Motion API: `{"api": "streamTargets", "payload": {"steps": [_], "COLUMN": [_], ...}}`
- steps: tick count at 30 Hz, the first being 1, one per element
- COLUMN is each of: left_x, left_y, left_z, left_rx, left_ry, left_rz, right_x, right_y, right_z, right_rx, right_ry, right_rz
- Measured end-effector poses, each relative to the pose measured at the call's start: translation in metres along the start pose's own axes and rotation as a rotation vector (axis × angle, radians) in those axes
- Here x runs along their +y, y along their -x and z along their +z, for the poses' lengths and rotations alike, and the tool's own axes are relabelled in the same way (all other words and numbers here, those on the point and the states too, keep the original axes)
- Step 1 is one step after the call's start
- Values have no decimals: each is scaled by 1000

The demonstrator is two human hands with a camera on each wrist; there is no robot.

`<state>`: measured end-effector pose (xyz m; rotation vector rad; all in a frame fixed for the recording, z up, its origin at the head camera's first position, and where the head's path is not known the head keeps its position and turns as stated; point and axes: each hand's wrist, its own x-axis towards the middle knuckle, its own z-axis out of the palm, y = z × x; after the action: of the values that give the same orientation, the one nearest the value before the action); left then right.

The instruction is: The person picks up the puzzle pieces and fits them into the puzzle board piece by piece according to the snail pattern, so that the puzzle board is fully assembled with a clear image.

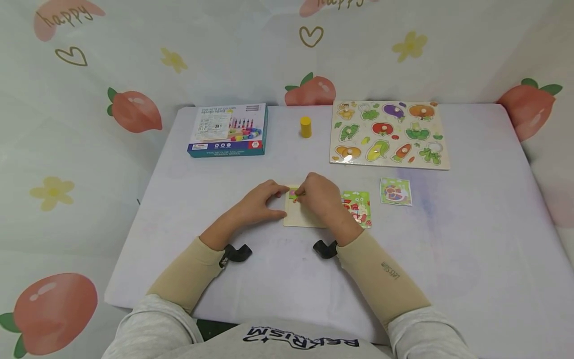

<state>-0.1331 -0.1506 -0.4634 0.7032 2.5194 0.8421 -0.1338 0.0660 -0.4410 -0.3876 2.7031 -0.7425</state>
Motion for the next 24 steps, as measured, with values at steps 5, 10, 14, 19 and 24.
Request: {"api": "streamTargets", "payload": {"steps": [5, 10, 14, 19, 24], "left_x": [-1, -3, -3, -2, -1], "left_y": [0, 0, -1, 0, 0], "left_z": [1, 3, 3, 3, 1], "left_rx": [2, 5, 1, 2, -3], "left_ry": [-4, 1, 7, 10, 5], "left_rz": [2, 2, -2, -8, -7], "right_x": [0, -1, -1, -4, -5], "right_y": [3, 6, 9, 16, 26], "right_z": [-2, -5, -5, -11, -22], "right_rx": [-38, -51, -56, -15, 38], "right_ry": [31, 31, 32, -1, -64], "right_rz": [-16, -46, -62, -89, -95]}}
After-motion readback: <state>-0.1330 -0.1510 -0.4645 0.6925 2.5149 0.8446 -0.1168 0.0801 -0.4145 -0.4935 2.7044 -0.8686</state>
